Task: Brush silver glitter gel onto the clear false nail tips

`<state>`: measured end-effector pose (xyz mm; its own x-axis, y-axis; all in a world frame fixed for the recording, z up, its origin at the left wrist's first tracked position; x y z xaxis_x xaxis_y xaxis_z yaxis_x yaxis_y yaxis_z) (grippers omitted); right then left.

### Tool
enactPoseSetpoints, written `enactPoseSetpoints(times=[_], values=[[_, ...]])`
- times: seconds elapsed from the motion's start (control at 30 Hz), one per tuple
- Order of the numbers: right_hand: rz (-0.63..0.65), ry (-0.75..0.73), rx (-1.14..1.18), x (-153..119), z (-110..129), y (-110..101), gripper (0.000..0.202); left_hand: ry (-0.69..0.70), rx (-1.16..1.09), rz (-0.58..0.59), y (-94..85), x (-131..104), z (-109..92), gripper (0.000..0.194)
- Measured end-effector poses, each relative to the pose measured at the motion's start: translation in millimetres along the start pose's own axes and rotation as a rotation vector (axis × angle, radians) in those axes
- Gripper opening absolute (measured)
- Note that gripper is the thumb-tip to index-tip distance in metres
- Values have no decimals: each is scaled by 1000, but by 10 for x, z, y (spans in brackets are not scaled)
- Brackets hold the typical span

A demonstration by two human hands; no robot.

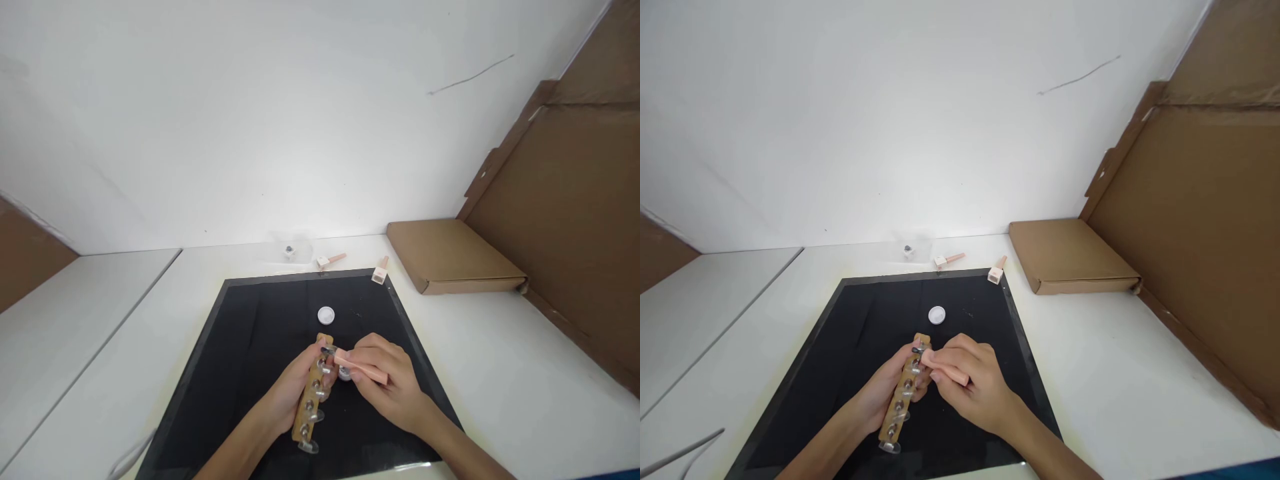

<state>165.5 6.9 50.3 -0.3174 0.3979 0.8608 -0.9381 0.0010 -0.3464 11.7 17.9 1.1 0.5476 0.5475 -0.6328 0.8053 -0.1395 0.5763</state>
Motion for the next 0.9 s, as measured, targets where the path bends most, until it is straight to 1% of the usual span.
enactPoseSetpoints(times=[0.17,0.43,0.53,0.67,0.77,0.83,0.9], values=[[-21,30,-24,-32,-15,9,23,9,-12,18,-5,-2,3,40],[-70,85,-89,-2,5,-1,15,76,-10,159,16,-21,-45,40],[-94,94,-111,17,12,-14,14,99,2,189,9,-22,-54,39],[-106,66,-83,16,11,-24,15,58,12,144,-9,-19,-36,38],[-62,34,-40,10,6,-19,17,24,8,106,-16,-16,-17,39],[-41,39,-33,7,1,-17,18,22,8,103,-13,-15,-12,39],[-50,60,-45,8,-3,-20,16,33,16,111,-8,-17,-15,39]])
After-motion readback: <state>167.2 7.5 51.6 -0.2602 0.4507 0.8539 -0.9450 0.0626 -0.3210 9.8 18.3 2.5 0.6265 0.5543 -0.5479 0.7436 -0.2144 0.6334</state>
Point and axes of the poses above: each hand's wrist, its own x-axis towards the middle knuckle, its own y-axis out of the palm, z = x × y, the point moved 2 cm from there along x, towards the middle knuckle, and after that the axes turned 15 degrees about -y, right-handed, at the moved point
